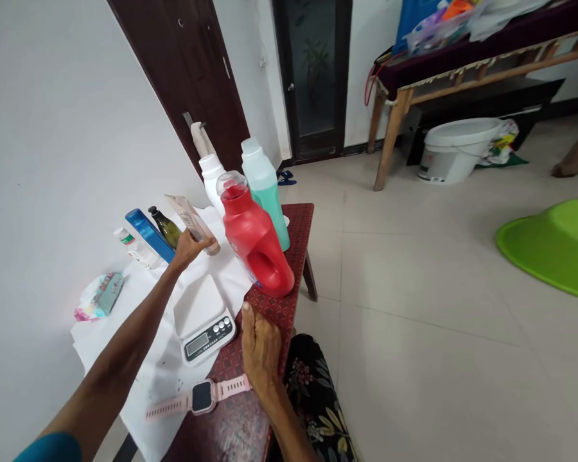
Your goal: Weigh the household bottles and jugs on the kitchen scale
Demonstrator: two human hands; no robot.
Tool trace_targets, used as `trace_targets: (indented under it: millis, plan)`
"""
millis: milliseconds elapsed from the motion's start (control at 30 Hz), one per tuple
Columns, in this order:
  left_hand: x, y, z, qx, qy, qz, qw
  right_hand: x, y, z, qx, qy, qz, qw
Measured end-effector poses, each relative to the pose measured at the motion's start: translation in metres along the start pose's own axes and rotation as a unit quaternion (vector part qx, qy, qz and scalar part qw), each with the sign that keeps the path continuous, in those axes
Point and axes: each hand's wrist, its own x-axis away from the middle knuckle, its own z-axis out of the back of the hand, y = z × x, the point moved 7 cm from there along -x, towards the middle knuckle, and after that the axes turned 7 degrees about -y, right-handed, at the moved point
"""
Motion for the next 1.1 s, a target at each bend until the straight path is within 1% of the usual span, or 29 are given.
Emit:
trace_targets:
  millis: [67,133,267,367,467,533,567,600,633,700,733,767,800,867,933,967,1033,1100]
  plan:
    - [-0.017,-0.010,-0.012,-0.004,0.012,0.023,1.000,0.001,0.004,-0.003,-0.003,-0.014,-0.010,1.000]
    - [-0.029,-0.019,-0.023,-0.007,0.013,0.042,0.999,0.001,0.007,-0.005,-0.002,-0.021,-0.020,1.000]
    - [-0.043,-0.033,-0.039,-0.005,-0.010,0.055,0.998,0.000,0.005,-0.006,-0.002,-0.033,-0.024,0.999]
    - [-0.046,-0.041,-0.046,-0.002,-0.029,0.053,0.998,-0.001,0.002,-0.002,-0.001,-0.030,-0.030,0.999]
    - [-0.036,-0.044,-0.046,0.004,-0.044,0.041,0.998,-0.002,0.000,0.000,-0.001,-0.033,-0.040,0.999]
    - [-0.022,-0.043,-0.034,0.005,-0.035,0.017,0.999,-0.002,-0.001,0.002,0.000,-0.031,-0.047,0.998]
    - [-0.014,-0.041,-0.022,-0.002,-0.013,-0.009,1.000,-0.002,-0.001,0.002,0.001,-0.030,-0.049,0.998]
    - [-0.005,-0.037,-0.006,-0.017,0.023,-0.044,0.999,-0.002,-0.001,0.002,0.002,-0.029,-0.050,0.998]
    - [0.002,-0.033,0.013,-0.038,0.072,-0.084,0.993,-0.003,-0.002,0.002,0.001,-0.029,-0.051,0.998]
    - [0.015,-0.027,0.053,-0.084,0.181,-0.146,0.969,-0.003,-0.001,0.001,0.002,-0.031,-0.057,0.998]
    - [0.016,-0.027,0.070,-0.099,0.223,-0.155,0.957,-0.002,-0.001,0.001,0.005,-0.030,-0.062,0.998]
    - [0.013,-0.029,0.083,-0.104,0.245,-0.146,0.953,-0.002,0.000,0.001,0.009,-0.030,-0.068,0.997]
    - [0.006,-0.034,0.092,-0.103,0.247,-0.128,0.955,-0.002,0.001,0.000,0.013,-0.031,-0.073,0.997]
    - [-0.016,-0.042,0.097,-0.092,0.217,-0.087,0.968,-0.002,0.003,0.000,0.015,-0.031,-0.077,0.996]
    - [-0.039,-0.045,0.094,-0.082,0.184,-0.061,0.977,-0.001,0.004,-0.001,0.012,-0.028,-0.078,0.996]
    - [-0.051,-0.046,0.092,-0.079,0.177,-0.055,0.979,-0.001,0.004,-0.001,0.009,-0.026,-0.078,0.997]
    - [-0.074,-0.047,0.091,-0.071,0.178,-0.042,0.981,-0.001,0.005,-0.001,0.002,-0.020,-0.081,0.997]
    - [-0.096,-0.052,0.094,-0.051,0.192,-0.017,0.980,-0.001,0.004,-0.001,-0.006,-0.021,-0.082,0.996]
